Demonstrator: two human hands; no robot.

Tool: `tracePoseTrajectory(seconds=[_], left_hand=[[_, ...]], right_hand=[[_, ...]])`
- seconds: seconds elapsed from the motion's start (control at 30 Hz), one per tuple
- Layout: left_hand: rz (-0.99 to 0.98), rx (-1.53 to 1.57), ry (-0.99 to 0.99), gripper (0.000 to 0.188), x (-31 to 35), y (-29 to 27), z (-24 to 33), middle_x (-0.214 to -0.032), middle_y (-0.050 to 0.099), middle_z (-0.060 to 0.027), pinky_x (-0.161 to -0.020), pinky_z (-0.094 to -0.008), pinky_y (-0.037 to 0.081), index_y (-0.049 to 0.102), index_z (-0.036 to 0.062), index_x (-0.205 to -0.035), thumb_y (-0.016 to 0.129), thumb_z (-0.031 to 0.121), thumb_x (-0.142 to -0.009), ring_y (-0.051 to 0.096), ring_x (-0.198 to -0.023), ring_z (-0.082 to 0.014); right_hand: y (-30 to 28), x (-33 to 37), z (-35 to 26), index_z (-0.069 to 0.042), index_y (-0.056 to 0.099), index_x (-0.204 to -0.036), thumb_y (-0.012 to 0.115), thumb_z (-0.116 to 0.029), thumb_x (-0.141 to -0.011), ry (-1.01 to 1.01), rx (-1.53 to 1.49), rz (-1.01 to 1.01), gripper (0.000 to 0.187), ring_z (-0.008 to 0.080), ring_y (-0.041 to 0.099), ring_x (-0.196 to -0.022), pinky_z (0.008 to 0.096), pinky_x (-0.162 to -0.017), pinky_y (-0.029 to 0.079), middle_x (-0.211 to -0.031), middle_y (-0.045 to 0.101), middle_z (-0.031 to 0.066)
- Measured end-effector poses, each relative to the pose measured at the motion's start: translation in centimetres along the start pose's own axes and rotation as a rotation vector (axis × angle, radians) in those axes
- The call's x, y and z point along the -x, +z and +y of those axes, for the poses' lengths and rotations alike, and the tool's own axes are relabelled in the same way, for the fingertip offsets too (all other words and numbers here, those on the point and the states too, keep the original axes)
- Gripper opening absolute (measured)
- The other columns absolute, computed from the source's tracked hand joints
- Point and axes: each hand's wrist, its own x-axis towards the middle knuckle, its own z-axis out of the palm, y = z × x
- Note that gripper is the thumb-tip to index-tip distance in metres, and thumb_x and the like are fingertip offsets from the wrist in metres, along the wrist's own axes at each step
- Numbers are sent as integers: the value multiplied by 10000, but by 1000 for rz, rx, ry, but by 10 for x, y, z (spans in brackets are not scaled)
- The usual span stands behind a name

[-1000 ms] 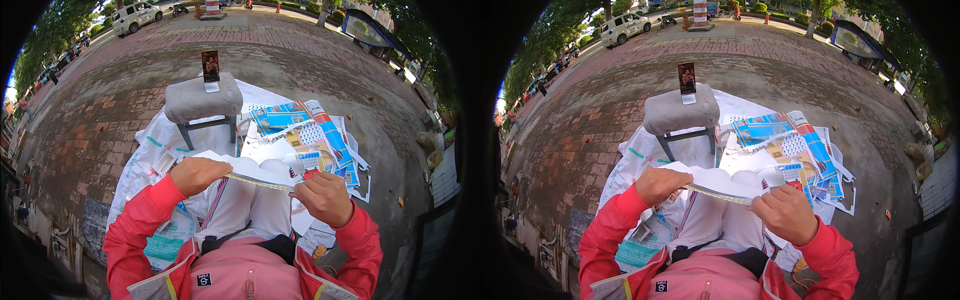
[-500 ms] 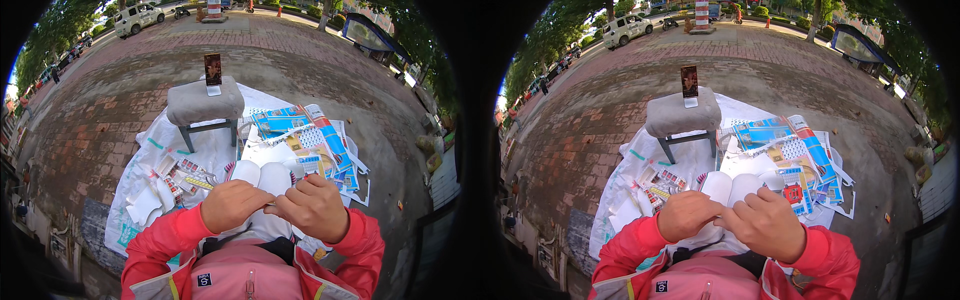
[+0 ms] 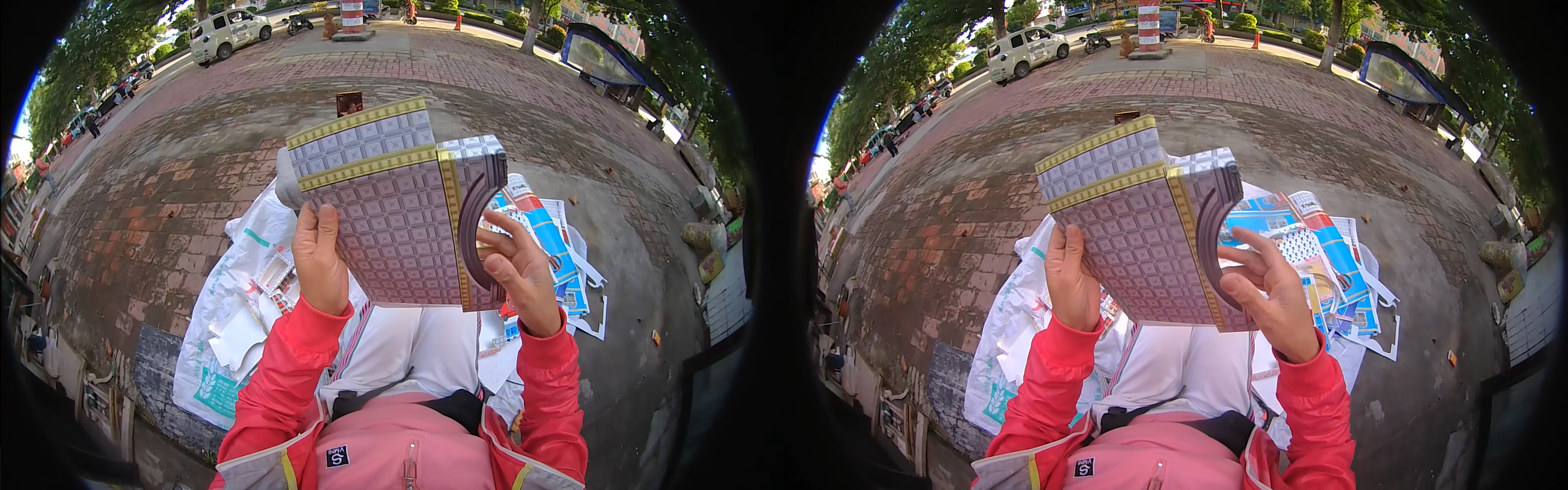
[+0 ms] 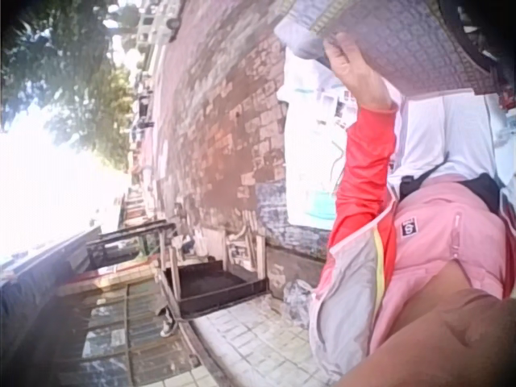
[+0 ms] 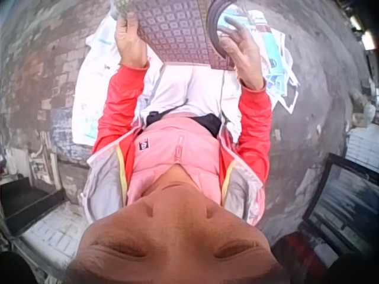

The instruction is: The person sits on the ground and assembles a paper model by folding and interlocking pre-cut pieces. They handle multiple sheets, fold along perforated lines, and connect components to form a three-dimensional structure.

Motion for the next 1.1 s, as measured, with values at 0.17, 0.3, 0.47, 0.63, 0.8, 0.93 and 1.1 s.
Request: tracePoseTrajectory(seconds=[0.17, 0.3, 0.47, 0.63, 0.8, 0.93, 1.1], left_hand=[[40, 114, -43, 311, 8, -17, -34, -1254, 578, -45, -1014, -303, 384, 471, 37, -1315, 456, 179, -1039, 520, -1165, -130], [75, -364, -73, 527, 16, -33, -39, -1372, 492, -114, -1073, -345, 297, 373, -14, -1403, 556, 261, -992, 447, -1271, -188], [-160, -1391, 565, 628, 58, -41, 11, -1405, 471, -159, -1103, -455, 251, 415, 29, -1399, 669, 255, -871, 385, -1350, -236], [-965, -1683, 473, 445, 95, -35, -9, -1186, 614, -49, -1026, -395, 365, 581, 104, -1256, 627, 132, -814, 563, -1107, -212], [-1103, -1580, 350, 331, 107, -65, -25, -1064, 652, -47, -805, -355, 485, 623, 90, -1155, 607, 137, -828, 616, -914, -213], [-1162, -1528, 180, 273, 124, -79, -38, -1015, 651, -62, -728, -344, 502, 638, 70, -1105, 629, 201, -865, 624, -890, -225], [-1144, -1509, 61, 227, 118, -87, -54, -892, 679, -69, -655, -371, 514, 678, 117, -987, 639, 304, -864, 658, -789, -256]], right_hand=[[-2, 9, -4, 2, 674, -1030, 651, -89, -907, 100, 546, -111, 155, 101, 641, -736, 289, -607, 486, -838, 706, 64], [-1, 11, 9, -22, 687, -1003, 664, -36, -842, -532, 1188, 65, 163, 205, 668, -671, 305, -562, 492, -808, 712, 99], [10, 33, 49, -24, 636, -1103, 597, -11, -760, -419, 1584, 43, 346, 217, 649, -832, 332, -684, 503, -1147, 671, 102], [26, 63, 94, 7, 618, -1065, 579, -84, -752, -446, 1568, -139, 328, 210, 553, -809, 314, -685, 459, -1119, 621, 98], [24, 95, 119, -26, 618, -997, 586, -105, -749, -355, 1446, -152, 262, 211, 545, -808, 323, -677, 464, -941, 572, 61], [13, 108, 136, -64, 652, -999, 652, -89, -769, -305, 1341, -180, 231, 210, 593, -804, 333, -658, 499, -905, 626, 41], [1, 101, 145, -90, 624, -915, 632, -125, -772, -235, 1280, -270, 148, 222, 602, -772, 344, -649, 495, -846, 614, 40]])
